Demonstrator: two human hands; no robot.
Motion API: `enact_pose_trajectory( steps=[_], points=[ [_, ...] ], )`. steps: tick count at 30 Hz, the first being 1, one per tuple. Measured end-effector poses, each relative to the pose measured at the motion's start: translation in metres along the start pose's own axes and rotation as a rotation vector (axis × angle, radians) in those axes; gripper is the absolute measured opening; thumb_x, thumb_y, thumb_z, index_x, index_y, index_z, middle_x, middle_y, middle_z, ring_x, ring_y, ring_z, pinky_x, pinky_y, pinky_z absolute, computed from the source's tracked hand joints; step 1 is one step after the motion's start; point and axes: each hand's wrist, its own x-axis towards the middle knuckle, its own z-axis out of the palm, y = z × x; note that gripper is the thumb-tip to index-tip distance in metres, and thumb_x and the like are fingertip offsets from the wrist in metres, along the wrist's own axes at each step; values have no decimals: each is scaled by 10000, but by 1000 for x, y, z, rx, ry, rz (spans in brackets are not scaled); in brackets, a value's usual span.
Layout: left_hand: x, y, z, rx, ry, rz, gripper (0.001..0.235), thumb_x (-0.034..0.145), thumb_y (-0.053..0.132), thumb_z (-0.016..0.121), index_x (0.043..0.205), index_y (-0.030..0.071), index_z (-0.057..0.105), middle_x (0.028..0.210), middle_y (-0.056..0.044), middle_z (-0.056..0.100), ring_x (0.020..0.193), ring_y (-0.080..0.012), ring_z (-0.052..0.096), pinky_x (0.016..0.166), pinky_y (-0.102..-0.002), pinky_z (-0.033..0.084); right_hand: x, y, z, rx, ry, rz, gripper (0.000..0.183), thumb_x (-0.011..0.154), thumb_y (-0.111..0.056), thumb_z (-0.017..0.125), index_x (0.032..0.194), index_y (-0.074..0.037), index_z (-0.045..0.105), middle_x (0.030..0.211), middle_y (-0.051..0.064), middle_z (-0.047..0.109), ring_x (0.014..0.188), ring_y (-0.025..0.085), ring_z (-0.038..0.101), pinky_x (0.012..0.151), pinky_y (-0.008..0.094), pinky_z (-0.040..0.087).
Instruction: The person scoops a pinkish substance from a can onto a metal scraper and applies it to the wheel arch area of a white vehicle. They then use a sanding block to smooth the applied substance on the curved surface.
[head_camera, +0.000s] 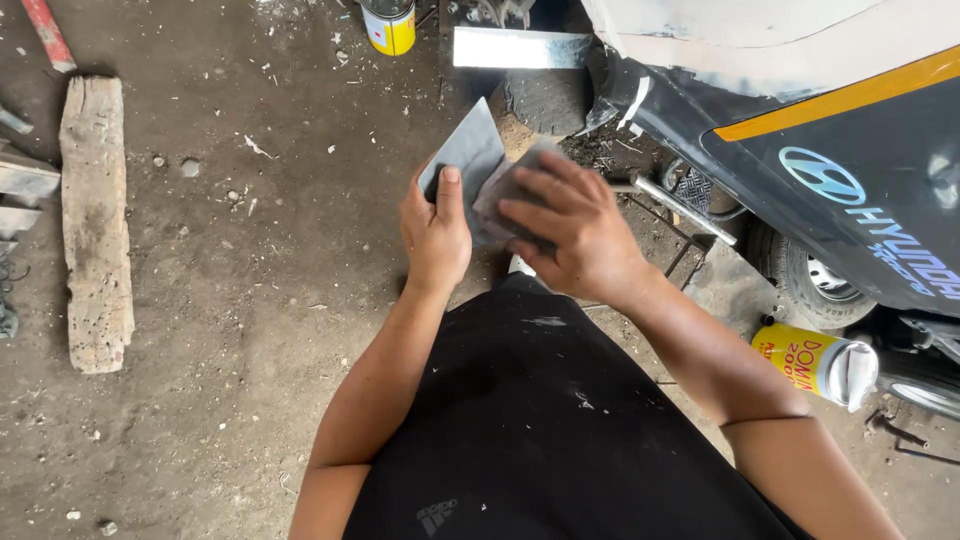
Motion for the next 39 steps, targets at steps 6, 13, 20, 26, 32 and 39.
enact_pose_trajectory(
  steps=[6, 13, 20, 26, 32, 39],
  points=[
    [3, 2, 6, -77, -56, -30, 458, 1122, 337, 517, 1298, -77, 604, 1163, -188, 714, 1067, -274, 700, 930, -393, 553, 5, 3, -4, 90, 24, -7, 427, 807, -189, 839, 1208, -75, 745, 1358, 150, 662, 1405, 410, 513, 1120, 537, 450],
    [7, -7, 18, -930, -119, -274, 343, 1091, 239, 586, 1281, -44, 624, 1190, -161, 700, 1051, -233, 696, 942, -382, 582, -8, 18, 15, 860, 121, 89, 413, 955, -87, 747, 1355, -71, 648, 1513, 175, 521, 1492, 328, 469, 1255, 459, 415],
    [15, -20, -2, -991, -20, -309, 258, 1066, 216, 630, 1199, -5, 656, 1140, -133, 730, 1006, -231, 731, 900, -386, 608, -10, 44, 5, 659, 122, 97, 368, 977, -44, 748, 1335, -67, 667, 1501, 145, 570, 1483, 341, 529, 1228, 456, 458],
    [5, 35, 7, -37, -89, 277, 330, 1097, 163, 525, 1371, 7, 621, 1207, -150, 746, 1054, -213, 756, 872, -332, 618, 7, 6, 11, 290, 204, 63, 395, 881, -106, 801, 1264, -61, 713, 1387, 173, 641, 1431, 394, 514, 1210, 530, 430],
    [13, 44, -12, 3, 5, 423, 322, 1128, 166, 521, 1395, -2, 584, 1285, -177, 711, 1187, -267, 738, 996, -363, 608, -4, 4, 27, 215, 98, -76, 392, 832, -147, 807, 1219, -111, 752, 1341, 126, 681, 1418, 389, 507, 1166, 543, 419],
    [16, 11, 0, -1007, -41, -247, 376, 1036, 244, 701, 1291, -18, 615, 1204, -121, 707, 1088, -221, 693, 980, -385, 572, -1, 24, 27, 1015, 274, -45, 352, 940, -170, 709, 1288, -125, 678, 1480, 122, 573, 1506, 309, 469, 1289, 504, 350]
  ],
)
